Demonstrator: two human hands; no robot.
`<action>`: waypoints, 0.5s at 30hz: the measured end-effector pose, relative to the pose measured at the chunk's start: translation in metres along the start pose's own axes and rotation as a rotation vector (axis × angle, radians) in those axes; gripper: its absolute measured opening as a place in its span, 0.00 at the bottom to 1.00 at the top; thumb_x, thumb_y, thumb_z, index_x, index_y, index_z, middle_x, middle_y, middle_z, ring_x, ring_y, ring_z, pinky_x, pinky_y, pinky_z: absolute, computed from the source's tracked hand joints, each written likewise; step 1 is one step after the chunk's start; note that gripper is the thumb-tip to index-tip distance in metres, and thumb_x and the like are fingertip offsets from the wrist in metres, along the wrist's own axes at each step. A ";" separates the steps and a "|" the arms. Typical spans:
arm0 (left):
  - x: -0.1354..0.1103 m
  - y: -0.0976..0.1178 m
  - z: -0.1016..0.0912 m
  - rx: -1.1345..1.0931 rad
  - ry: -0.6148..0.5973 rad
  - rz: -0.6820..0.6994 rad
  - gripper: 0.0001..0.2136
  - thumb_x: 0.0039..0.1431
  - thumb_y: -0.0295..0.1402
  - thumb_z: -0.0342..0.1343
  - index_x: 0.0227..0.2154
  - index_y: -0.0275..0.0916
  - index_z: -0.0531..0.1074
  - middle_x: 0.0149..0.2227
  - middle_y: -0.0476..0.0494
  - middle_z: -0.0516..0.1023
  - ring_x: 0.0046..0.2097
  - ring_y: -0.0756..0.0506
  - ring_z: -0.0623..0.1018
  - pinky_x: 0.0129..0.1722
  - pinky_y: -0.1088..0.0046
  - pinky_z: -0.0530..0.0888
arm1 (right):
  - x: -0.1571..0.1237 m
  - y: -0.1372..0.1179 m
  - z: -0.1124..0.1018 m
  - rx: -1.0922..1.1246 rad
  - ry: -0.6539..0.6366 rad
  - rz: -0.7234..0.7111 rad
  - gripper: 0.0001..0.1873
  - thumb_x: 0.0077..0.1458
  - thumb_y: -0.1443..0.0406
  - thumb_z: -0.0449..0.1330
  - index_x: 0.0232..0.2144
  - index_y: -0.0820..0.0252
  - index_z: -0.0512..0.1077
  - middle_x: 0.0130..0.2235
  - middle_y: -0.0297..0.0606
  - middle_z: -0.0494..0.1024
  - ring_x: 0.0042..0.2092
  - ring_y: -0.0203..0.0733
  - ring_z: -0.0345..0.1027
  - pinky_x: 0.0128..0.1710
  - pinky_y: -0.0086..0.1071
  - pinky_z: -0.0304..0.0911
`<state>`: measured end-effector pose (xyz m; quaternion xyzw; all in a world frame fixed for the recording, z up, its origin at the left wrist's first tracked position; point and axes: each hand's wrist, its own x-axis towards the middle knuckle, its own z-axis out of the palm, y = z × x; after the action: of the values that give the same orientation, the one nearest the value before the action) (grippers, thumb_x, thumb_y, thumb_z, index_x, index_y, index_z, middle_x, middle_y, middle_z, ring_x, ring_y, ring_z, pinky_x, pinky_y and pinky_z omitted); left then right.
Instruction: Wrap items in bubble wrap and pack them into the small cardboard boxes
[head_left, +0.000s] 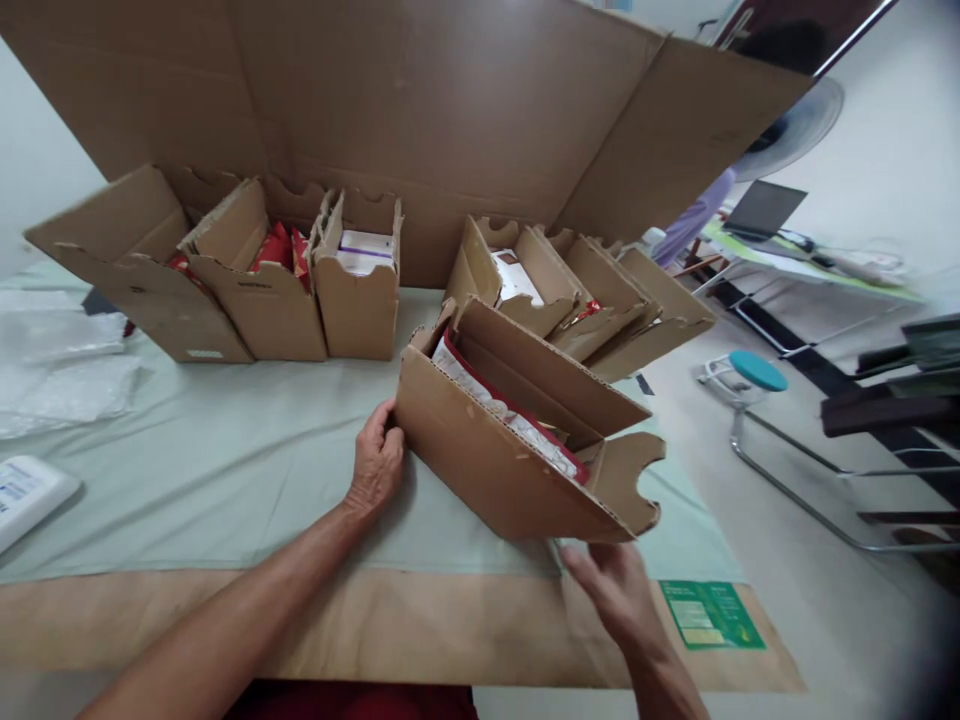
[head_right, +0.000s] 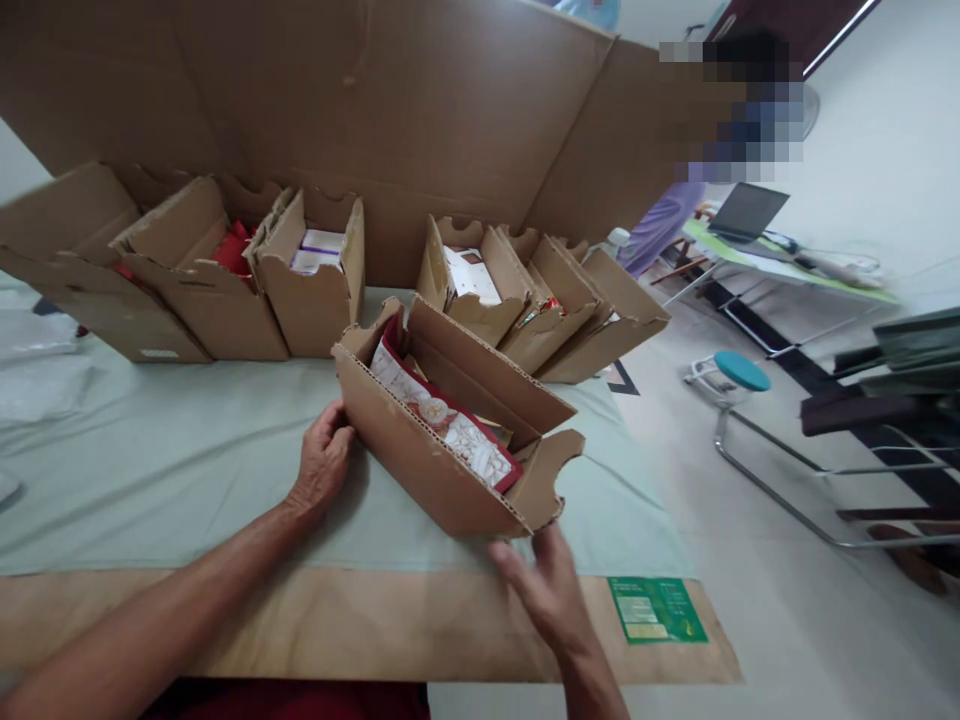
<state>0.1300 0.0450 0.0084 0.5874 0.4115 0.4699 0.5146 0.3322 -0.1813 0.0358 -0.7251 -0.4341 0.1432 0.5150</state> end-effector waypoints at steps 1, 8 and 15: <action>-0.001 0.001 0.000 0.004 0.010 -0.002 0.19 0.52 0.27 0.47 0.46 0.39 0.74 0.44 0.42 0.81 0.48 0.41 0.78 0.55 0.58 0.74 | 0.003 0.002 0.009 -0.034 -0.025 0.004 0.28 0.51 0.47 0.69 0.50 0.53 0.78 0.49 0.50 0.83 0.52 0.62 0.77 0.51 0.52 0.72; -0.025 0.004 -0.005 -0.013 0.113 -0.029 0.18 0.54 0.27 0.49 0.49 0.41 0.68 0.48 0.41 0.77 0.51 0.43 0.77 0.55 0.61 0.73 | 0.069 0.003 0.029 0.000 -0.191 0.012 0.24 0.47 0.47 0.71 0.40 0.57 0.80 0.44 0.47 0.85 0.50 0.63 0.76 0.52 0.54 0.70; -0.027 -0.005 -0.016 -0.014 0.252 -0.041 0.22 0.56 0.31 0.54 0.55 0.41 0.63 0.54 0.37 0.73 0.56 0.41 0.74 0.59 0.59 0.70 | 0.125 -0.006 0.062 0.177 -0.429 -0.006 0.30 0.47 0.45 0.71 0.45 0.58 0.78 0.47 0.45 0.84 0.48 0.56 0.76 0.48 0.45 0.71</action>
<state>0.1087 0.0233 0.0002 0.5116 0.4814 0.5323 0.4724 0.3616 -0.0452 0.0449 -0.6289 -0.5214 0.3300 0.4730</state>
